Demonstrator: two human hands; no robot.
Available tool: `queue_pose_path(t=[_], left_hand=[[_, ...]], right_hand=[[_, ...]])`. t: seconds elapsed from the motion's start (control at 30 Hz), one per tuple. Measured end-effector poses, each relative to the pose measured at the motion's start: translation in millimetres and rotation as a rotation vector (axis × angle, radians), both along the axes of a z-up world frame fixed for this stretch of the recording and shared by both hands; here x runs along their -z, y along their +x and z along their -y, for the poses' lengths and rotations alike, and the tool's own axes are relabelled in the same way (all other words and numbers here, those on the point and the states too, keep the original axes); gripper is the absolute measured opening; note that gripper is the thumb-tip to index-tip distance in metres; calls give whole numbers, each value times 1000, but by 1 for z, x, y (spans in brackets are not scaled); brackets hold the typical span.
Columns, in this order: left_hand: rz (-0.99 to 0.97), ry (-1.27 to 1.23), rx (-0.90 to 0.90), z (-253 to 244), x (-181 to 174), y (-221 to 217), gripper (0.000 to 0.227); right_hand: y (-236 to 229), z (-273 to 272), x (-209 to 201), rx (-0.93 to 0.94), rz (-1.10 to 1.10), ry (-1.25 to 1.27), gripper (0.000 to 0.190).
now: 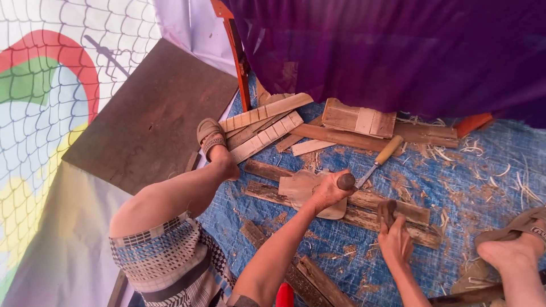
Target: Carving a wooden instrument body using a hammer and a chisel while sitting on the floor.
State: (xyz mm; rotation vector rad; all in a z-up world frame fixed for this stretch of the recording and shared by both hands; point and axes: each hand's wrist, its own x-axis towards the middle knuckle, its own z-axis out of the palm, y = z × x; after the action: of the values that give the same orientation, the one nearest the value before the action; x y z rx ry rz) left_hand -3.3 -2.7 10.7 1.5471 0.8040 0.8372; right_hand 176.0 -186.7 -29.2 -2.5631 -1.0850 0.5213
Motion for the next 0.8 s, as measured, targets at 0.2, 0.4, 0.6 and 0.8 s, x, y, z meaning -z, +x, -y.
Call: queue_pose_path(t=[0.2,0.4,0.6,0.8], left_hand=[[-51,-15,6,1,4,2,22],[-179,-42,-11,5,22,10,23],[-306,173,29,7,16,-34,42],[-1165,52,-109,-18,117,-143,95]], right_hand=[[2,24,73,-68,64,-66,39],[7,-56,-42,114,-326,-12,65],[-89,-94,-236,-231,-637,479,50],[-97,-87,-153,-255,-130,378,23]])
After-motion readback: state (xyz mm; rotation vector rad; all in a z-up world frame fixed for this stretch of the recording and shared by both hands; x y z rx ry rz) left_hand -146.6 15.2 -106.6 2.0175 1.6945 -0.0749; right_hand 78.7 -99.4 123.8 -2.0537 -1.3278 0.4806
